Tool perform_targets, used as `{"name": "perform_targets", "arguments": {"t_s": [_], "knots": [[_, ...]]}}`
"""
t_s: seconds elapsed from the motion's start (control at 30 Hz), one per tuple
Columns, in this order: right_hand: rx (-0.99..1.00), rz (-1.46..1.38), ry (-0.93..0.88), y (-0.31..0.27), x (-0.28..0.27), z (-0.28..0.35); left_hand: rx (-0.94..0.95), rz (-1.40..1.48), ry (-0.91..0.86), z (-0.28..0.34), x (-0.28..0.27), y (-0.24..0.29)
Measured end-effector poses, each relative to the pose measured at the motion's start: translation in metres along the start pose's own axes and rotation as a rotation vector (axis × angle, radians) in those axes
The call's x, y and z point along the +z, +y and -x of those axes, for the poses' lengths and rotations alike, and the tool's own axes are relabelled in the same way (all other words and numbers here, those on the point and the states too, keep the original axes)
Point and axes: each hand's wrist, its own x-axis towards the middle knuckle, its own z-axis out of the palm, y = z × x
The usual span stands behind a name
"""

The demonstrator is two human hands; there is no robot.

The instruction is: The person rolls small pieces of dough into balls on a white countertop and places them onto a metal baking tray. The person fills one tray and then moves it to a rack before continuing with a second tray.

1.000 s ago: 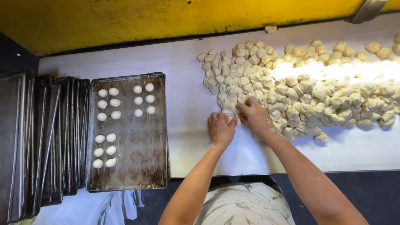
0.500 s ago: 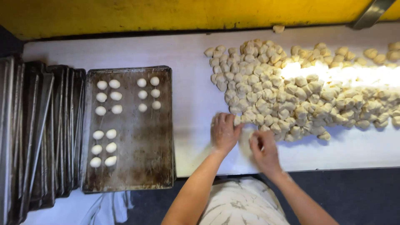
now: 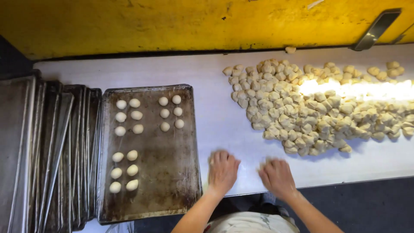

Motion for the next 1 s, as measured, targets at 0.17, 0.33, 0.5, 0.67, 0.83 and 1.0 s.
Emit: {"name": "perform_targets", "arguments": {"t_s": [0.17, 0.33, 0.5, 0.67, 0.83, 1.0], "knots": [[0.144, -0.189, 0.077, -0.009, 0.029, -0.063, 0.083, 0.003, 0.200, -0.042, 0.026, 0.011], [-0.061, -0.346, -0.023, -0.008, -0.011, -0.007, 0.063, 0.154, 0.062, 0.010, 0.005, 0.015], [-0.032, -0.289, 0.049, 0.024, 0.008, -0.068, -0.067, -0.138, 0.199, -0.053, 0.047, 0.010], [-0.074, -0.405, -0.012, 0.008, -0.001, -0.050, -0.065, -0.054, 0.215, -0.017, 0.044, 0.037], [-0.253, -0.449, -0.110, 0.042, -0.004, -0.012, -0.060, -0.079, 0.006, 0.008, 0.018, 0.010], [-0.156, -0.069, 0.207, 0.028, 0.051, -0.083, -0.058, -0.319, 0.295, -0.066, 0.079, -0.002]]}}
